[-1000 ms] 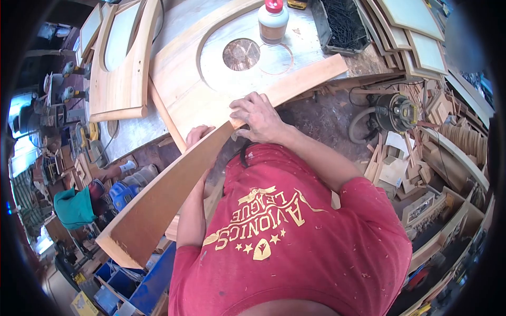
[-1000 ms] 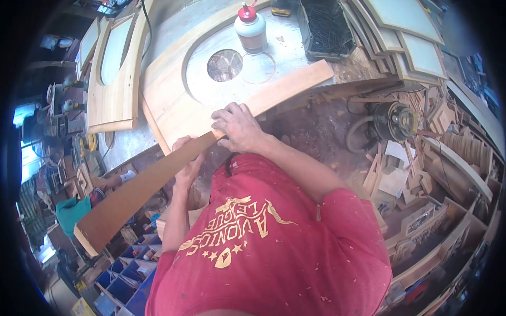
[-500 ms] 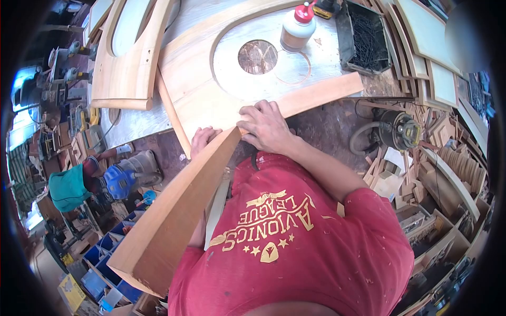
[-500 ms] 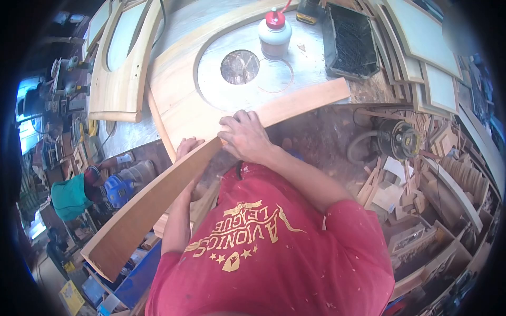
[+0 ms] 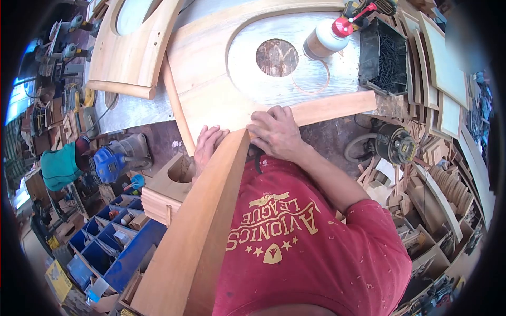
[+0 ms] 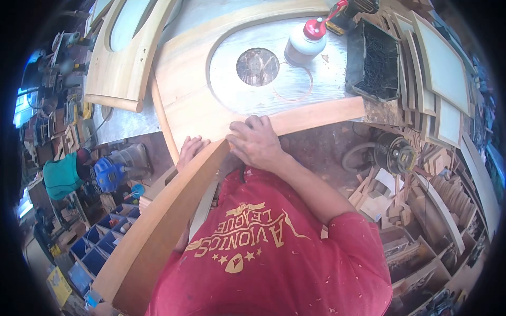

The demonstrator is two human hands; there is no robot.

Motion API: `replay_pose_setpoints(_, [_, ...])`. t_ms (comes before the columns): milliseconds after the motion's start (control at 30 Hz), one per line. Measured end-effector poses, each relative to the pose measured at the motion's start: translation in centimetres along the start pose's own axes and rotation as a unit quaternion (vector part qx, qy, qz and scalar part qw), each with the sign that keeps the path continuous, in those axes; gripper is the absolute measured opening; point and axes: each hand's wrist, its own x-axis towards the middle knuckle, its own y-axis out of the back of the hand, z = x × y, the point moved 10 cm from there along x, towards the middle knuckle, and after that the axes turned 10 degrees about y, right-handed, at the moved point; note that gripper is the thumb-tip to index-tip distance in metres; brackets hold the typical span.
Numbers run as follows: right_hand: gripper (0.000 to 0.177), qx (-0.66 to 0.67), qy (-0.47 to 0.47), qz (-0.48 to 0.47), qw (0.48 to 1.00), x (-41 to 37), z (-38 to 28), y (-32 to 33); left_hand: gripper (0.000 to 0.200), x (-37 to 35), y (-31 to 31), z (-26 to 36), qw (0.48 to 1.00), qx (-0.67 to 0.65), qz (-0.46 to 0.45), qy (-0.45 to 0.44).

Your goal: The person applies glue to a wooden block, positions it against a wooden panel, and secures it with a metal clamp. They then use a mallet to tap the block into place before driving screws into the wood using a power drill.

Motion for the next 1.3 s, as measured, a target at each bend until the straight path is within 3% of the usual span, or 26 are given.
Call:
replay_pose_setpoints(100, [0.027, 0.005, -0.003, 0.005, 1.000, 0.1, 0.1, 0.0, 0.041, 0.2, 0.2, 0.0, 1.000, -0.006, -0.008, 0.014])
replay_pose_setpoints(200, [0.038, 0.018, -0.016, -0.011, 1.000, 0.0, 0.4, -0.5, 0.039, 0.0, -0.1, -0.5, 1.000, -0.013, -0.009, 0.023])
replay_pose_setpoints(300, [0.028, 0.020, -0.021, 0.016, 0.999, 0.2, 0.3, -0.1, 0.039, 0.4, 0.2, -0.6, 0.999, -0.014, -0.025, 0.026])
replay_pose_setpoints(400, [0.039, 0.024, -0.027, -0.011, 0.999, 0.1, 0.3, -0.2, 0.040, 0.6, 0.3, 0.0, 0.999, -0.003, -0.024, 0.021])
replay_pose_setpoints(600, [0.043, 0.010, -0.023, 0.003, 1.000, -0.3, 0.0, -0.2, 0.044, -0.6, -0.9, -1.4, 0.999, 0.021, -0.044, 0.011])
replay_pose_setpoints(700, [0.045, 0.014, -0.015, 0.002, 1.000, -0.4, -0.1, 0.0, 0.047, -1.1, -1.5, -2.2, 0.994, 0.026, -0.087, 0.067])
replay_pose_setpoints(900, [0.046, -0.005, -0.023, -0.007, 1.000, -0.4, -0.5, 0.0, 0.057, -1.2, -1.0, -3.3, 0.995, -0.040, -0.035, 0.090])
replay_pose_setpoints(967, [0.044, -0.002, -0.023, -0.011, 1.000, -0.4, -0.7, -0.1, 0.058, -1.7, -1.6, -4.9, 0.974, -0.127, -0.049, 0.184])
replay_pose_setpoints(1033, [0.043, -0.005, -0.024, -0.013, 1.000, -0.4, -0.7, -0.3, 0.059, -1.8, -1.6, -5.0, 0.968, -0.150, -0.047, 0.198])
replay_pose_setpoints(1200, [0.040, -0.022, -0.021, -0.035, 0.999, -0.4, -0.8, -0.7, 0.053, -1.1, -0.5, -1.8, 1.000, -0.022, -0.002, 0.000])
replay_pose_setpoints(1300, [0.037, -0.030, -0.022, -0.044, 0.998, -0.2, -1.1, -0.6, 0.040, -0.6, -0.6, -2.2, 0.998, -0.064, -0.011, 0.003])
